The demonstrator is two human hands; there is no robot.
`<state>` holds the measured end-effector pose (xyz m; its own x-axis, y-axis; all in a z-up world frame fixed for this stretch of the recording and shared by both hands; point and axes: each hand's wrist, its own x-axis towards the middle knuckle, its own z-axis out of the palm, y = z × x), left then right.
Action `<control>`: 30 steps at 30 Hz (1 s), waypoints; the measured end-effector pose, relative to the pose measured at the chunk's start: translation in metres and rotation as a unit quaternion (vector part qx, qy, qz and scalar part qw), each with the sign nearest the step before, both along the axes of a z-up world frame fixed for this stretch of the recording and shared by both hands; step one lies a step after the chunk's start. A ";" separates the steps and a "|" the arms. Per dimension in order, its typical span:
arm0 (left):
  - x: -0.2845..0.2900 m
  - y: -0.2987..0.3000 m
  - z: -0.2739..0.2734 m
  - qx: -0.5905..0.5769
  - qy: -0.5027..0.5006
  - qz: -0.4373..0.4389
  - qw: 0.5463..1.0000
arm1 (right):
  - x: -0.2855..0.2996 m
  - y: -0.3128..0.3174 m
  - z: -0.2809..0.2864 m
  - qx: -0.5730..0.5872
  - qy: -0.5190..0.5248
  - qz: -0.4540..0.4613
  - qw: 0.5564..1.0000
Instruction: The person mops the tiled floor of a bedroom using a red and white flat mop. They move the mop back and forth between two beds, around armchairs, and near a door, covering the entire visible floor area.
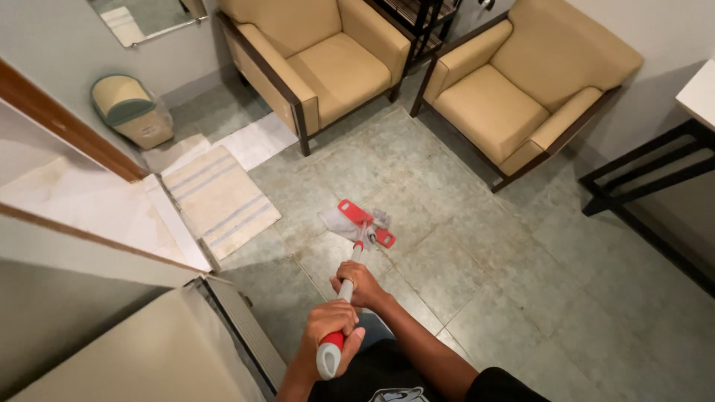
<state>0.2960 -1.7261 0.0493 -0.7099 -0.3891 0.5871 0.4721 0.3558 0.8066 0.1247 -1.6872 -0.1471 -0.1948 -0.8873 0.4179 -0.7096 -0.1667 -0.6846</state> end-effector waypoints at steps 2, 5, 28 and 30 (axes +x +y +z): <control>-0.014 -0.012 -0.017 0.000 -0.003 0.001 1.000 | -0.017 -0.014 -0.008 -0.007 0.005 -0.011 1.000; -0.042 -0.028 -0.044 0.003 0.009 0.011 1.000 | -0.050 -0.034 -0.034 -0.022 0.019 -0.029 0.999; -0.237 -0.158 0.014 0.018 -0.012 0.008 1.000 | -0.234 -0.166 -0.054 -0.030 -0.023 -0.047 0.998; -0.236 -0.158 0.036 0.002 0.004 0.005 1.000 | -0.209 -0.164 -0.010 -0.053 -0.027 -0.054 0.997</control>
<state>0.0599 -1.8839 0.0853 -0.7011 -0.3982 0.5916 0.4758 0.3568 0.8040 -0.0844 -1.8516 -0.1566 -0.3117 -0.8110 0.4950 -0.6906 -0.1645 -0.7043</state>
